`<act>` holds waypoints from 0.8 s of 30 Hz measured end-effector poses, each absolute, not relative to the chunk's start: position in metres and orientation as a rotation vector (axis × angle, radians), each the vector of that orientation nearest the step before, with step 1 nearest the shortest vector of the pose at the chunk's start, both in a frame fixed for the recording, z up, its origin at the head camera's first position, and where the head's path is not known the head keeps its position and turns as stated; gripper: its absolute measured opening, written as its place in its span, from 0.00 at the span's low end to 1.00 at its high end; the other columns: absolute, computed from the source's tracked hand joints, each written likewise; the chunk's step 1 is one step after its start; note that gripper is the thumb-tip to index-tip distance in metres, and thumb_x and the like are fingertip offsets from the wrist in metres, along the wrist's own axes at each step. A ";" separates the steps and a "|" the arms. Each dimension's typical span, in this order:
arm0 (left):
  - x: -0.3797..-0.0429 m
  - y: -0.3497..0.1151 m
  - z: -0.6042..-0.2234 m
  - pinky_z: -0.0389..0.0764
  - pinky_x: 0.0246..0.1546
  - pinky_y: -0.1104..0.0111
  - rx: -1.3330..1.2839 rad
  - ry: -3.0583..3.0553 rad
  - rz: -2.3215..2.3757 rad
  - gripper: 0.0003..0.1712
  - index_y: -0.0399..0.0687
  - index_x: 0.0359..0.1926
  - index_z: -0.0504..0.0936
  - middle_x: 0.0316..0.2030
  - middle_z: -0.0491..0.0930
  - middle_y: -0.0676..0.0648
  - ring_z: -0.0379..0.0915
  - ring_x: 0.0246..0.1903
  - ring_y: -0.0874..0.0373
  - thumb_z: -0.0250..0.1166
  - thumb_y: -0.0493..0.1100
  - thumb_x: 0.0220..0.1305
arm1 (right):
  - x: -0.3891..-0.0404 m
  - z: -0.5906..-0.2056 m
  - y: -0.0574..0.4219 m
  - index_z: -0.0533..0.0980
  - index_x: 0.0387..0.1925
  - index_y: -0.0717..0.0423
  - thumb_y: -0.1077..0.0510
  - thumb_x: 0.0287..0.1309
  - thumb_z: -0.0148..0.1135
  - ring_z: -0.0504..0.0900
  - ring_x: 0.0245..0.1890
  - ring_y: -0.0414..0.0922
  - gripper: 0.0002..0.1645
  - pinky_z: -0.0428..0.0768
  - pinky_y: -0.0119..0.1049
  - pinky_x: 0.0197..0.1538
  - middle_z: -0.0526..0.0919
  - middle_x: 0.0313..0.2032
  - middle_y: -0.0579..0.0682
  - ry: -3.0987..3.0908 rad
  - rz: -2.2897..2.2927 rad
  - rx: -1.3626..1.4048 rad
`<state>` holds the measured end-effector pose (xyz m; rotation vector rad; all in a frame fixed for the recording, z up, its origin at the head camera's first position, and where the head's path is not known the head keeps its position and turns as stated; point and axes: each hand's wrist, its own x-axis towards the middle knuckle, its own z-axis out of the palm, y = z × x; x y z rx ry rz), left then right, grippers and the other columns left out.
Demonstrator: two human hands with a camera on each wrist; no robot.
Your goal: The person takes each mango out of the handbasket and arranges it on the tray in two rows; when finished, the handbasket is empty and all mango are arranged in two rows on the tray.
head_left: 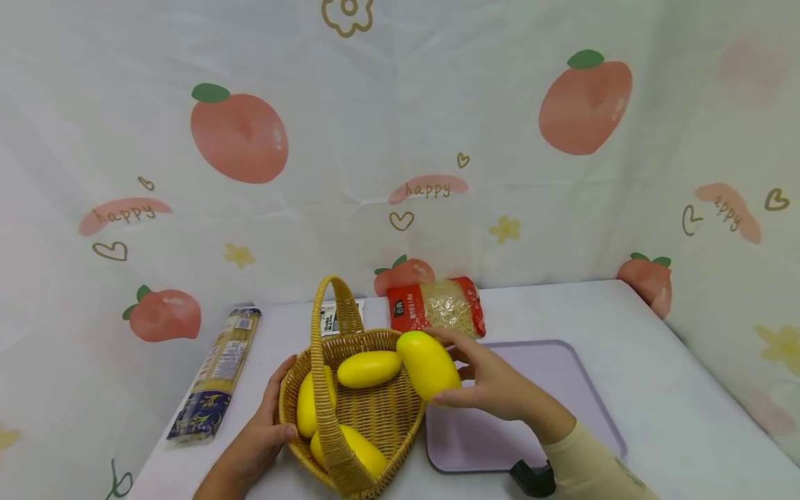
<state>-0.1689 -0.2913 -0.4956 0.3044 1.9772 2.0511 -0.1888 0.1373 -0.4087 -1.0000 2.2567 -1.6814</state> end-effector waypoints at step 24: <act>-0.169 -0.291 -0.492 0.58 0.66 0.79 0.284 1.994 2.035 0.64 0.70 0.88 0.35 0.86 0.30 0.50 0.33 0.82 0.48 0.74 0.50 0.70 | -0.211 -0.425 0.205 0.63 0.82 0.49 0.60 0.65 0.78 0.78 0.59 0.61 0.50 0.86 0.44 0.53 0.72 0.68 0.63 2.435 -1.797 -0.680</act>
